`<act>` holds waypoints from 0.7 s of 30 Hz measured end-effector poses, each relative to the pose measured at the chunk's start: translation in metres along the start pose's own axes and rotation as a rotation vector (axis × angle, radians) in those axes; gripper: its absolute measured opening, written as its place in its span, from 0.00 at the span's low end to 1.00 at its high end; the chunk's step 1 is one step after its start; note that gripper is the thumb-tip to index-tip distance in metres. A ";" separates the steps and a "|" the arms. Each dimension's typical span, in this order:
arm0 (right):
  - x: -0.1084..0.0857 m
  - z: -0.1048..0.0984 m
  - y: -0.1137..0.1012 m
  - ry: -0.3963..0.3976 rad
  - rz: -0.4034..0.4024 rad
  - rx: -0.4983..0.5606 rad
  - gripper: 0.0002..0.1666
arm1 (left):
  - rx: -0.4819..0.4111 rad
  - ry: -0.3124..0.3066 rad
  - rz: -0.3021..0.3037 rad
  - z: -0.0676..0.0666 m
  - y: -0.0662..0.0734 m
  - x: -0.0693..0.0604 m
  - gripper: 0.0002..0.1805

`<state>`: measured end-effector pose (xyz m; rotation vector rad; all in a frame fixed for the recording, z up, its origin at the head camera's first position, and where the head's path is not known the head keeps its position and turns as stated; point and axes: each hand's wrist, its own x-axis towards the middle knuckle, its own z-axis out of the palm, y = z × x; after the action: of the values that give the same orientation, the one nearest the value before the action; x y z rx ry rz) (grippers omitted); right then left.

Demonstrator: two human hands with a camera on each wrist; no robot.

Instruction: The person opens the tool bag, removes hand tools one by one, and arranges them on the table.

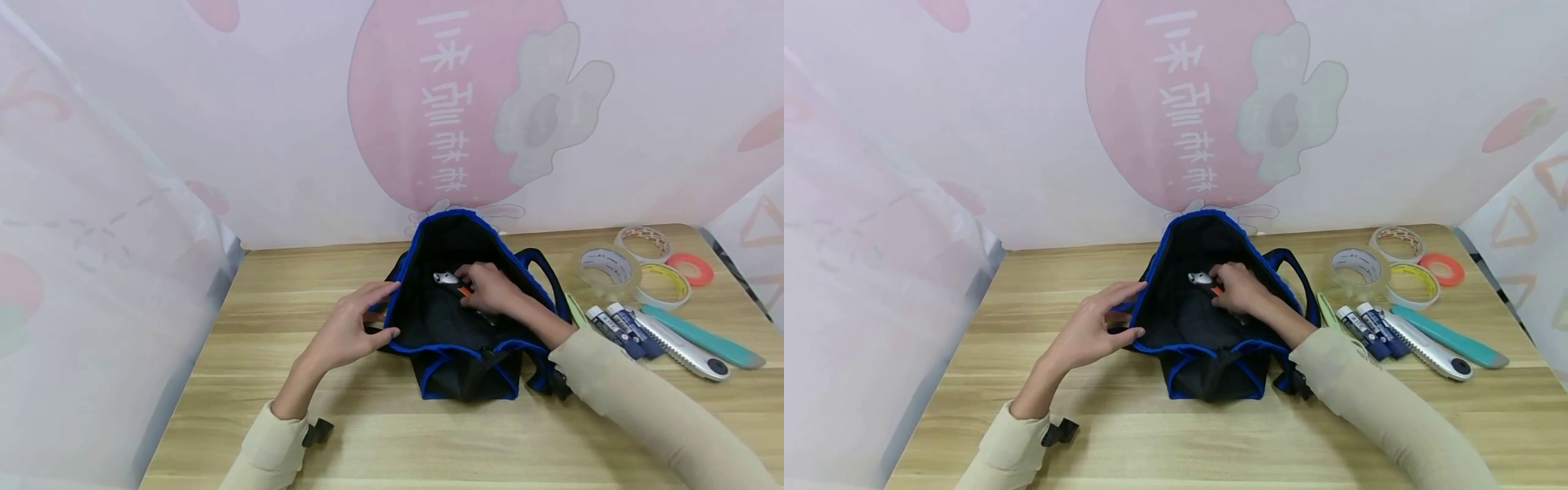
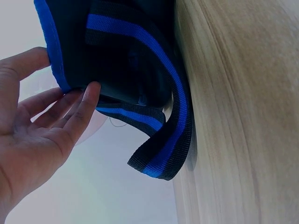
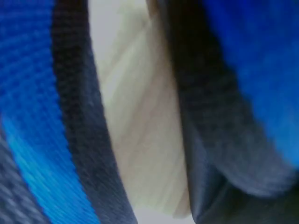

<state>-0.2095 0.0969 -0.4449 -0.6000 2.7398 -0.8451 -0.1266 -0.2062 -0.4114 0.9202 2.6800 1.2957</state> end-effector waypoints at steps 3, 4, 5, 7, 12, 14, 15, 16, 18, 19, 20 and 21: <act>-0.006 0.000 -0.002 0.000 -0.003 -0.009 0.32 | -0.001 0.003 -0.001 0.001 -0.001 0.000 0.42; -0.008 -0.001 -0.002 0.005 -0.007 -0.013 0.32 | -0.004 0.004 -0.001 0.001 -0.001 0.000 0.42; -0.010 -0.002 -0.003 0.011 -0.010 -0.013 0.31 | -0.004 0.004 0.000 0.001 -0.001 0.000 0.42; -0.014 -0.005 -0.005 0.029 -0.019 -0.009 0.31 | -0.006 0.003 0.001 0.000 0.000 0.000 0.42; -0.026 -0.017 -0.012 0.081 -0.052 0.016 0.31 | -0.007 0.000 -0.001 -0.001 0.001 0.000 0.42; -0.030 -0.022 -0.014 0.095 -0.066 0.028 0.31 | -0.006 -0.001 -0.006 -0.001 0.002 0.000 0.42; -0.033 -0.025 -0.015 0.102 -0.069 0.034 0.31 | -0.006 -0.002 -0.010 -0.001 0.002 0.001 0.42; -0.036 -0.028 -0.016 0.110 -0.077 0.039 0.31 | -0.005 -0.002 -0.011 -0.001 0.002 0.000 0.42; -0.042 -0.035 -0.019 0.125 -0.092 0.052 0.31 | -0.001 -0.002 -0.011 -0.001 0.002 0.000 0.42; -0.045 -0.038 -0.020 0.131 -0.097 0.056 0.31 | -0.001 -0.002 -0.011 -0.001 0.002 0.000 0.42; -0.048 -0.042 -0.022 0.138 -0.104 0.058 0.31 | -0.001 -0.001 -0.010 -0.001 0.003 0.000 0.42; -0.051 -0.046 -0.024 0.144 -0.107 0.061 0.31 | -0.003 -0.001 -0.010 -0.001 0.003 0.000 0.42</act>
<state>-0.1710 0.1237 -0.3900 -0.7046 2.8183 -1.0314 -0.1253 -0.2057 -0.4090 0.9062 2.6775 1.2973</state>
